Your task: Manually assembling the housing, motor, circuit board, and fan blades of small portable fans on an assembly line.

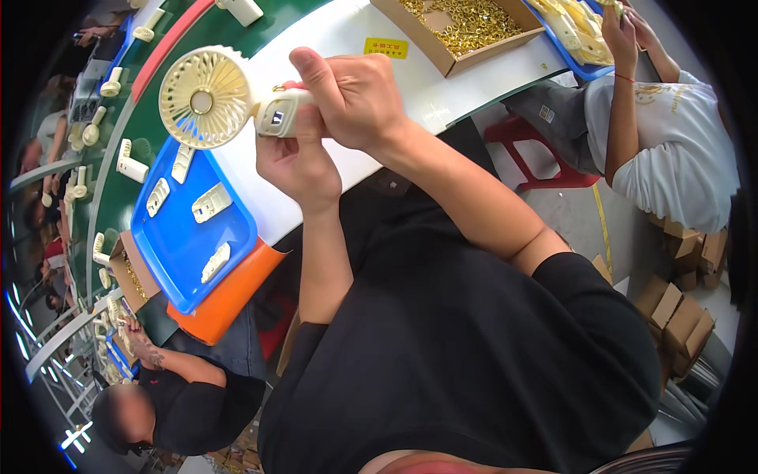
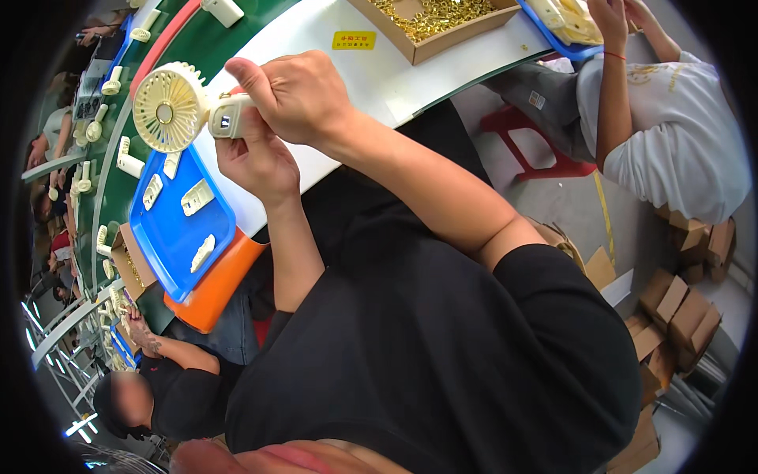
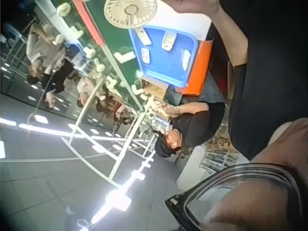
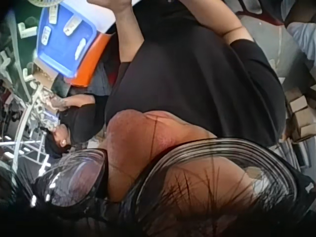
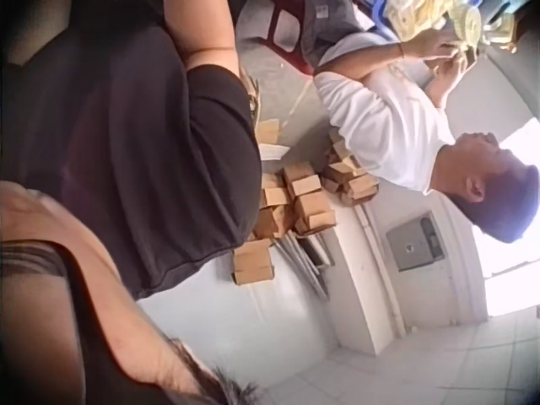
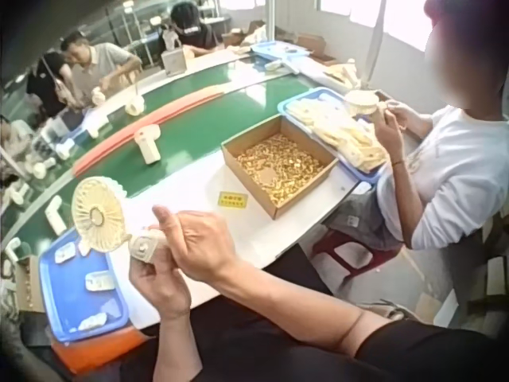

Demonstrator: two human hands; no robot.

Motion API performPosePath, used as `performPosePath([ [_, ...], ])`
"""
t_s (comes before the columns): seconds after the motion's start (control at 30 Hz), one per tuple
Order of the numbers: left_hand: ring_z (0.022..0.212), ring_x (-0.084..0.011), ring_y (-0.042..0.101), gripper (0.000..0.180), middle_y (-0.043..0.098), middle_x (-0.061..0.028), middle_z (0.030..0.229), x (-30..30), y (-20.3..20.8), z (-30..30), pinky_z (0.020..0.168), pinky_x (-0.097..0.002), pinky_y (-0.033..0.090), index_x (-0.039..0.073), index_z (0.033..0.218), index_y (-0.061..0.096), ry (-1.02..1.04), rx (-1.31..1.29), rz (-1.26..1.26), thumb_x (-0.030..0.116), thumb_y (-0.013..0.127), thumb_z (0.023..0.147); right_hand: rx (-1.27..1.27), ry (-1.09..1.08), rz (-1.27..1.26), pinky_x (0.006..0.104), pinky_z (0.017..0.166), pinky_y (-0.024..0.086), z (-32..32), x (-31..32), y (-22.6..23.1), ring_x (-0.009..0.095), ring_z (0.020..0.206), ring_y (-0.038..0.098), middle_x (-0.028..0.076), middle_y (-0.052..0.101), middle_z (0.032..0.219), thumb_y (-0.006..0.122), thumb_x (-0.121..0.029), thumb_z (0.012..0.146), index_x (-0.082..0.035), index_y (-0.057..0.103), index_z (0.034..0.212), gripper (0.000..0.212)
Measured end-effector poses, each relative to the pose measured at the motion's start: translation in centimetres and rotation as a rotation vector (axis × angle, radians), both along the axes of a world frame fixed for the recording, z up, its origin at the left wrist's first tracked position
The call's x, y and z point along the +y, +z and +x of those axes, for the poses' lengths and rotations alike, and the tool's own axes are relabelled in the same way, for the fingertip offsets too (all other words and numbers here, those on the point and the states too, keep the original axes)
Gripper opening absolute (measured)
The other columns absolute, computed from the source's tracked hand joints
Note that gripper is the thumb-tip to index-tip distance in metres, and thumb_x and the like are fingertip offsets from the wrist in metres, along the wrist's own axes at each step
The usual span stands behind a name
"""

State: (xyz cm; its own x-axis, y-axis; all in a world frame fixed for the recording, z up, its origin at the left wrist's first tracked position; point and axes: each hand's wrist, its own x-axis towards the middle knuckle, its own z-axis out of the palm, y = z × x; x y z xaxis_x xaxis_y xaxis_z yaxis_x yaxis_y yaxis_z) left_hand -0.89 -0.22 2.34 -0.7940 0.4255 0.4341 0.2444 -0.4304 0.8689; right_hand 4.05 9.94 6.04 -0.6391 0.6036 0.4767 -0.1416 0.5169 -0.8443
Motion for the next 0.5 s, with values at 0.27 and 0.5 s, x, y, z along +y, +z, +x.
performPosePath([
  [0.27,0.111,-0.0222,0.058,0.046,0.059,-0.0027,0.116,-1.5,1.0,-1.8,0.109,-0.0477,0.043,0.009,0.133,0.049,-0.431,-0.377,0.386,0.045,0.051,0.105,0.086,0.397,-0.075,0.0299,0.056,0.054,4.7,-0.9,-1.1,0.020,0.074,0.065,0.014,0.068,0.097,0.071,-0.026,0.095,0.000,0.066,0.113,0.032],
  [0.5,0.098,-0.0167,0.057,0.047,0.056,-0.0007,0.110,-1.0,0.9,-1.8,0.097,-0.0414,0.045,0.012,0.131,0.050,-0.610,-0.396,0.515,0.051,0.047,0.105,0.041,0.282,0.154,0.0315,0.062,0.055,4.7,-2.4,-2.0,0.021,0.074,0.066,0.012,0.068,0.096,0.080,-0.019,0.085,-0.001,0.061,0.126,0.048],
])
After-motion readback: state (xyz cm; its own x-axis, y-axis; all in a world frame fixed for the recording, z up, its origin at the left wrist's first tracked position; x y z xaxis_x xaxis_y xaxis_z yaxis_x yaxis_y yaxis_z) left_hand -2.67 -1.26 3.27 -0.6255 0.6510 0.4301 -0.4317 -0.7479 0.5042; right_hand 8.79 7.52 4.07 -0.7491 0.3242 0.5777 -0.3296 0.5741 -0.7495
